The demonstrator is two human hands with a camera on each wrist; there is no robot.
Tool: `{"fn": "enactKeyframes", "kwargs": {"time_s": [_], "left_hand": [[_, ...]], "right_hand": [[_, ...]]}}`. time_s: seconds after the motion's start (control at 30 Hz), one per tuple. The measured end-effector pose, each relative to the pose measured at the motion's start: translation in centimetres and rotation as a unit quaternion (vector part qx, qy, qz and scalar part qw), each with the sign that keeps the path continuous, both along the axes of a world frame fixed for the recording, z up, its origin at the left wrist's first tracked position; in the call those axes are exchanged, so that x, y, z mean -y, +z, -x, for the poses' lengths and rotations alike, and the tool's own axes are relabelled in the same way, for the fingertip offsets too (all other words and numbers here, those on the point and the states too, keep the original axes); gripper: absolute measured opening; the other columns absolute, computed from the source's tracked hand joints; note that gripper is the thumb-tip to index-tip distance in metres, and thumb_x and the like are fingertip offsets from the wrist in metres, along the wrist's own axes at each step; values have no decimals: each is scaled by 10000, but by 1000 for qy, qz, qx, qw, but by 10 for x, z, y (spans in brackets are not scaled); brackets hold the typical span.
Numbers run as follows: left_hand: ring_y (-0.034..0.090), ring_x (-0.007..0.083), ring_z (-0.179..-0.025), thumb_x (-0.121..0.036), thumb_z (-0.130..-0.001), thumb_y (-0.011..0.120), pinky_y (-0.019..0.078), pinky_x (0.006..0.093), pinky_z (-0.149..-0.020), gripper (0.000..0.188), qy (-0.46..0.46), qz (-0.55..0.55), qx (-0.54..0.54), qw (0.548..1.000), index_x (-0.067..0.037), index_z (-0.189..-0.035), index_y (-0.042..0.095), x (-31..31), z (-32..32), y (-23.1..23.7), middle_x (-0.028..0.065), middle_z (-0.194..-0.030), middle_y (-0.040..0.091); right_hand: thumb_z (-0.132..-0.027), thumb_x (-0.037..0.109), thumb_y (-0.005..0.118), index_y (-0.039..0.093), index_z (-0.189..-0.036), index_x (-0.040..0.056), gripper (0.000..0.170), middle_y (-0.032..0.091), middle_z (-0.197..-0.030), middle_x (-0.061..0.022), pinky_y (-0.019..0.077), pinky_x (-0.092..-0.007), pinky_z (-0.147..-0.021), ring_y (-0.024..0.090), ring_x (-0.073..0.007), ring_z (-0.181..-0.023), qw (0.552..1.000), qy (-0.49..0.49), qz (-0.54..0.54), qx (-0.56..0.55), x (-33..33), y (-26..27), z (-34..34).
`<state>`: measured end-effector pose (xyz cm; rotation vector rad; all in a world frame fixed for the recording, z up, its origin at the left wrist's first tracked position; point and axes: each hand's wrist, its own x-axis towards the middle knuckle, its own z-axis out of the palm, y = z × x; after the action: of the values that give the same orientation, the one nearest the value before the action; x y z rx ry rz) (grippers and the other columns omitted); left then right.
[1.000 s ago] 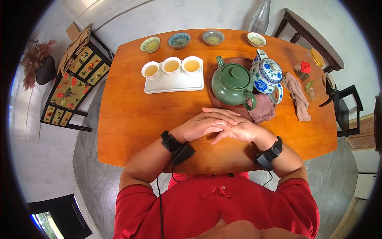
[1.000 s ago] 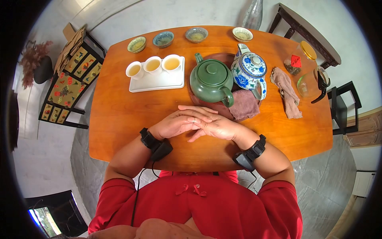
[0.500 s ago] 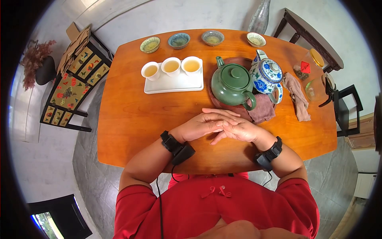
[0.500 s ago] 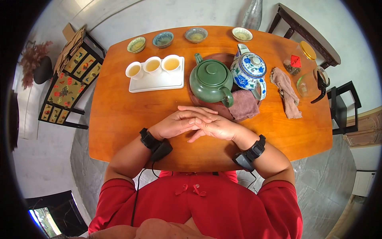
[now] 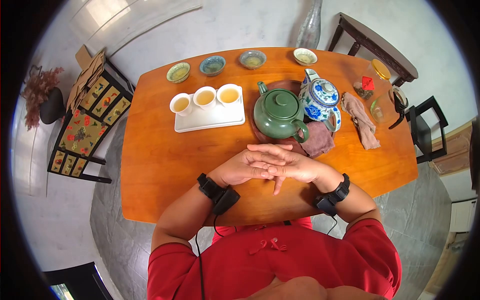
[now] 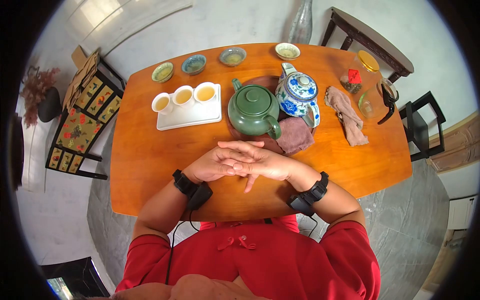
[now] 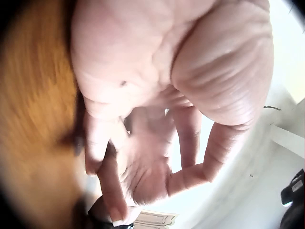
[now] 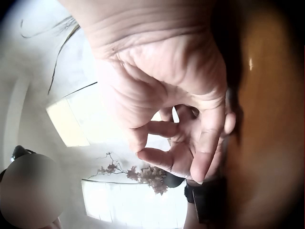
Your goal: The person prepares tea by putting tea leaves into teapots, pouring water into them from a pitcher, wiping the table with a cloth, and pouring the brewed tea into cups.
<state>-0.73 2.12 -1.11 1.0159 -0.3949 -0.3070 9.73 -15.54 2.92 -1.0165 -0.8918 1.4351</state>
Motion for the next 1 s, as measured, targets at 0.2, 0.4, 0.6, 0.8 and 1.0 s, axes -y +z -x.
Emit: {"fn": "enactKeyframes", "kwargs": {"time_s": [0.2, 0.4, 0.6, 0.8, 1.0], "left_hand": [[508, 242, -1272, -97, -920, 627, 484, 379, -980, 314, -22, 20, -96, 995, -7, -1221, 638, -7, 4, -8, 135, -1458, 429], [537, 316, -1235, -74, -936, 583, 487, 467, -984, 278, 37, 9, -43, 998, 8, -1196, 638, -1, -2, -6, 151, -1380, 500], [511, 314, -1259, -100, -960, 543, 468, 467, -1005, 283, 48, 36, -73, 996, 14, -1211, 606, -1, -2, -7, 152, -1376, 498], [532, 255, -1233, -90, -967, 533, 471, 442, -1006, 269, 34, 38, -49, 997, 23, -1207, 577, -1, -3, -5, 131, -1286, 562], [515, 292, -1253, -67, -968, 502, 464, 466, -1011, 261, 39, 21, -65, 997, 28, -1200, 576, 1, -2, 0, 138, -1292, 552]], "right_hand": [[-979, 258, 571, 265, -1503, 125, 621, 539, -1281, -143, 584, -309, -639, 636, -210, -1015, 983, 2, 92, 158, 16, 27, -7], [-949, 154, 620, 427, -1405, 82, 500, 608, -1174, -126, 549, -279, -757, 625, -146, -988, 970, -79, 62, 223, 40, 61, -12], [-896, 83, 678, 589, -1139, 24, 265, 607, -1047, -77, 521, -245, -759, 601, -127, -944, 867, -382, 36, 318, 44, 38, -34], [-864, 147, 722, 560, -1049, 14, 279, 611, -901, -57, 501, -250, -685, 596, -110, -806, 787, -454, 26, 417, 33, 18, -37], [-932, 235, 654, 581, -927, 34, 213, 629, -784, -4, 427, -211, -572, 534, -52, -659, 854, -421, 66, 299, 27, 12, -39]]}}
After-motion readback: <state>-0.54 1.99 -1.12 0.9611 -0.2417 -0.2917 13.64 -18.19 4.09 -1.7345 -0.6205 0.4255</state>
